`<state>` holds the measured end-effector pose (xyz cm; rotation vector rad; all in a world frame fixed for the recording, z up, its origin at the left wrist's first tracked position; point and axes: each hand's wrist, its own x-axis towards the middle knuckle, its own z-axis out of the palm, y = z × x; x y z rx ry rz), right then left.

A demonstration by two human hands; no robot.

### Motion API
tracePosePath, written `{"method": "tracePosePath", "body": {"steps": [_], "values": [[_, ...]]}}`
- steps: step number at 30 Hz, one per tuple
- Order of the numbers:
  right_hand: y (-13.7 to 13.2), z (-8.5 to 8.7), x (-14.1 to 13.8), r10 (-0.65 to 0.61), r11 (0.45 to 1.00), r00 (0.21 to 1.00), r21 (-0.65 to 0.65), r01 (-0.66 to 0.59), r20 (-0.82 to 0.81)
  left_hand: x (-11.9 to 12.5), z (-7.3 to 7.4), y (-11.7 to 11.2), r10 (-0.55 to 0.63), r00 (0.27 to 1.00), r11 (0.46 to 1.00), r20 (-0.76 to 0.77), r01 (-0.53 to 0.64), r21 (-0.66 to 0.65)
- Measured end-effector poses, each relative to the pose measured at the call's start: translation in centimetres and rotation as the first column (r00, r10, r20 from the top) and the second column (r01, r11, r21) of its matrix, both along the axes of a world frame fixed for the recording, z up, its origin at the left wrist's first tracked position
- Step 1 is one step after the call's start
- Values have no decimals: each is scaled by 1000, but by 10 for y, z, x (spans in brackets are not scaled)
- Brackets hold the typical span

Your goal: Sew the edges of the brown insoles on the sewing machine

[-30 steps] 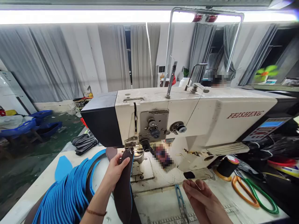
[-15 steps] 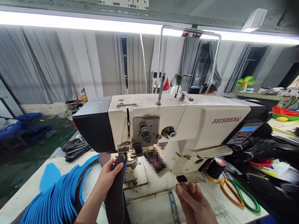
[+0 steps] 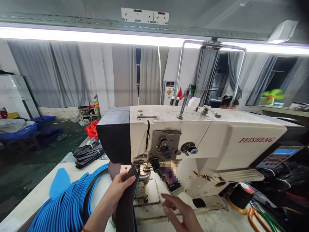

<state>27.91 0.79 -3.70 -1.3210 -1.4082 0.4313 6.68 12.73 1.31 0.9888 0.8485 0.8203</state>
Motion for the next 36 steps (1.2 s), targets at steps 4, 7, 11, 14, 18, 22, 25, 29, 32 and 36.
{"method": "tracePosePath", "body": {"steps": [4, 7, 11, 14, 18, 22, 25, 29, 32, 36], "values": [[45, 11, -12, 231, 963, 928, 70, -262, 291, -4, 7, 3, -82, 996, 996, 16, 82, 22], [72, 19, -13, 217, 949, 886, 123, -289, 410, -6, 12, 3, -88, 996, 996, 12, 88, 6], [88, 25, -9, 245, 918, 839, 162, -362, 485, -7, 14, 1, -67, 998, 998, 9, 67, -5], [90, 26, -6, 249, 923, 838, 143, -357, 486, -5, 12, -2, -34, 999, 999, 18, 34, 1], [90, 29, -5, 283, 933, 853, 81, -351, 439, 0, 9, -6, 0, 1000, 1000, -14, 1, 19], [90, 36, -7, 285, 942, 856, 38, -333, 431, 6, 8, -13, 86, 996, 995, -27, -84, 49], [90, 35, -7, 266, 953, 854, 9, -302, 446, 8, 7, -21, 115, 993, 992, -31, -113, 56], [89, 29, -5, 233, 963, 845, 10, -271, 481, 8, 1, -29, 142, 990, 988, -23, -140, 72], [89, 28, -4, 243, 958, 838, 13, -286, 488, 7, -9, -31, 145, 989, 985, 0, -144, 98], [90, 30, -4, 232, 952, 838, 61, -299, 494, 5, -21, -33, 140, 989, 977, -43, -131, 169]]}}
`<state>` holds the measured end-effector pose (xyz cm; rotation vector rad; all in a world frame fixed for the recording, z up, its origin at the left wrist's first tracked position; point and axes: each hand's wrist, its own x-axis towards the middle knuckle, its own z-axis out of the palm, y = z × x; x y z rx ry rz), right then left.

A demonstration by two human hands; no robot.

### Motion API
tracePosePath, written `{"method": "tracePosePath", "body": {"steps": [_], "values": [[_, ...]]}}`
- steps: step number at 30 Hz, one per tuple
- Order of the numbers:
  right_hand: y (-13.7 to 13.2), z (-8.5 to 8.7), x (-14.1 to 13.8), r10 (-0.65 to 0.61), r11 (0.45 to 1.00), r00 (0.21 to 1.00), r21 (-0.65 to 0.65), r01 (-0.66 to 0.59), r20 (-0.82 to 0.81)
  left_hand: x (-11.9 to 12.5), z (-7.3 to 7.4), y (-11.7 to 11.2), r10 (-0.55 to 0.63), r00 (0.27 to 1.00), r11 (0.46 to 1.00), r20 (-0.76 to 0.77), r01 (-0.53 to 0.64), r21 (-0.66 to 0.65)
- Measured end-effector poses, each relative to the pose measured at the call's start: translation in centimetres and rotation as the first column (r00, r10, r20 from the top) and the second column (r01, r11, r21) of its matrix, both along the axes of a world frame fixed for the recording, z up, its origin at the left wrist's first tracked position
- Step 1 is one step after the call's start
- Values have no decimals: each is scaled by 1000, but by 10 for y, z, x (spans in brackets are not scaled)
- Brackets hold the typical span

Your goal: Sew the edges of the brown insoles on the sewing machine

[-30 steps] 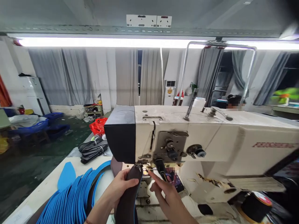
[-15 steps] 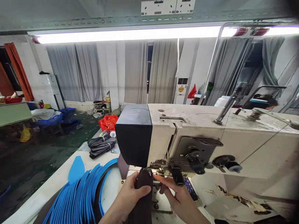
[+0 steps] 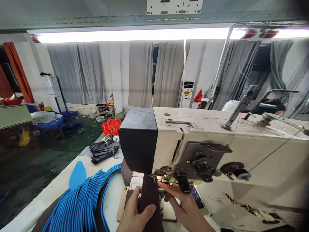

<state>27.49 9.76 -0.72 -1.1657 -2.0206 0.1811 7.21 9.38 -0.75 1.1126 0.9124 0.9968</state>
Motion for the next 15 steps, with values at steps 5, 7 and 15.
{"method": "tracePosePath", "body": {"steps": [5, 7, 15], "values": [[1, -1, 2, -9, 1000, 1000, 22, 9, 10, -4, -10, -6, 2, 1000, 1000, 16, -3, 20], [2, -2, 3, -15, 1000, 1000, 10, 15, 10, -5, -12, -7, -3, 1000, 1000, 19, 3, -11], [0, 3, 4, 23, 999, 1000, -48, -22, 14, -2, -8, -5, -13, 1000, 1000, 27, 12, 21]]}}
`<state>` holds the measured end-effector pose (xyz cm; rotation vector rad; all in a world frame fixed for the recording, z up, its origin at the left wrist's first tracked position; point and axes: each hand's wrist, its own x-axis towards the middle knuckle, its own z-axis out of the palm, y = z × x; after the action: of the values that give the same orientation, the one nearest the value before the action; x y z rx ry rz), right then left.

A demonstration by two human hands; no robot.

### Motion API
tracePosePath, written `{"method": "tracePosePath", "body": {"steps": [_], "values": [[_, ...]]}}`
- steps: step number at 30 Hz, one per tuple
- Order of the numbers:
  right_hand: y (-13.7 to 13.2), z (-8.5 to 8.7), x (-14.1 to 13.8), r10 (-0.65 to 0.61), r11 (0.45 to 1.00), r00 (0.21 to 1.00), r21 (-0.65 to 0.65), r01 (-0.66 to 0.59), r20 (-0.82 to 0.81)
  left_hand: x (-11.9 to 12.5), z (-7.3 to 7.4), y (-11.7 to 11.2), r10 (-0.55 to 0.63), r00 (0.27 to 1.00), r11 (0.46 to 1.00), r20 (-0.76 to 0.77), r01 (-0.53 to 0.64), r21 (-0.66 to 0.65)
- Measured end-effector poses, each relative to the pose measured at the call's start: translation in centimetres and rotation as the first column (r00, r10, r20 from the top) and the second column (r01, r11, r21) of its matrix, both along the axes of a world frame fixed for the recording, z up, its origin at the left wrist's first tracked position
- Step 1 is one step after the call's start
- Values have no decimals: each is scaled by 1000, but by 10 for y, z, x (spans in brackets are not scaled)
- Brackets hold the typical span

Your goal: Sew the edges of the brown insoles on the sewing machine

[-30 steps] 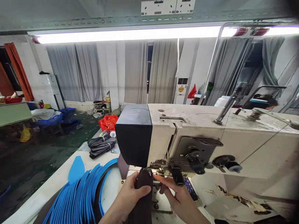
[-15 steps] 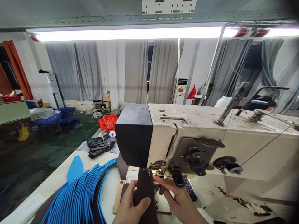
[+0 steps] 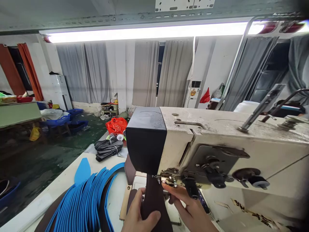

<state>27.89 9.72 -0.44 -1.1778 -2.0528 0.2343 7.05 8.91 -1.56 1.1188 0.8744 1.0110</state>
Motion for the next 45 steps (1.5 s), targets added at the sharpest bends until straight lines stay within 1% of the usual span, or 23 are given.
{"method": "tracePosePath", "body": {"steps": [2, 4, 7, 9, 11, 13, 15, 19, 21, 23, 26, 29, 33, 35, 41, 45], "values": [[0, 0, 0, 1, 1000, 1000, -16, -1, -2, 1, 3, 1, 6, 1000, 1000, 7, -6, 11], [-1, 1, 0, -5, 1000, 1000, -26, 5, 0, 1, 7, 1, 41, 999, 999, -3, -41, 9], [-1, 4, -1, -9, 999, 1000, -34, 9, -1, 0, 16, -1, 83, 997, 995, 10, -82, -58], [-1, 8, -3, -12, 999, 1000, -39, 11, -20, -2, 25, 0, 54, 996, 992, 65, -46, -114], [-1, 11, -4, -23, 999, 999, -42, 21, -36, -5, 34, 2, -1, 993, 989, 119, 19, -148], [-1, 14, -5, -26, 998, 999, -56, 24, -35, -10, 40, 9, -46, 990, 984, 135, 68, -167], [-1, 15, -5, -25, 997, 999, -74, 22, -32, -16, 43, 18, -86, 986, 981, 143, 109, -162], [0, 10, -4, -13, 999, 999, -38, 11, -42, -22, 42, 37, -151, 977, 982, 148, 165, -87], [2, 6, -3, 8, 1000, 999, -7, -9, -48, -21, 41, 40, -141, 979, 987, 149, 151, -61], [3, 3, -3, 14, 1000, 998, -5, -14, -60, -16, 39, 38, -82, 983, 995, 164, 91, -49], [3, 1, -4, -4, 999, 998, -49, 1, -68, -5, 37, 29, 46, 986, 997, 159, -37, -61], [3, 2, -5, -11, 999, 997, -38, 8, -72, 5, 35, 23, 110, 985, 990, 134, -97, -100], [3, 2, -6, -3, 1000, 996, 12, 4, -88, 10, 37, 27, 109, 980, 985, 169, -84, -153], [3, 1, -6, 5, 1000, 996, 32, -2, -88, 11, 39, 32, 109, 976, 984, 188, -79, -158], [4, -2, -7, 3, 1000, 995, 14, -2, -96, 15, 42, 48, 129, 977, 986, 169, -109, -124], [5, -3, -8, 3, 1000, 993, 30, 0, -117, 18, 47, 57, 112, 981, 991, 160, -99, -91]]}}
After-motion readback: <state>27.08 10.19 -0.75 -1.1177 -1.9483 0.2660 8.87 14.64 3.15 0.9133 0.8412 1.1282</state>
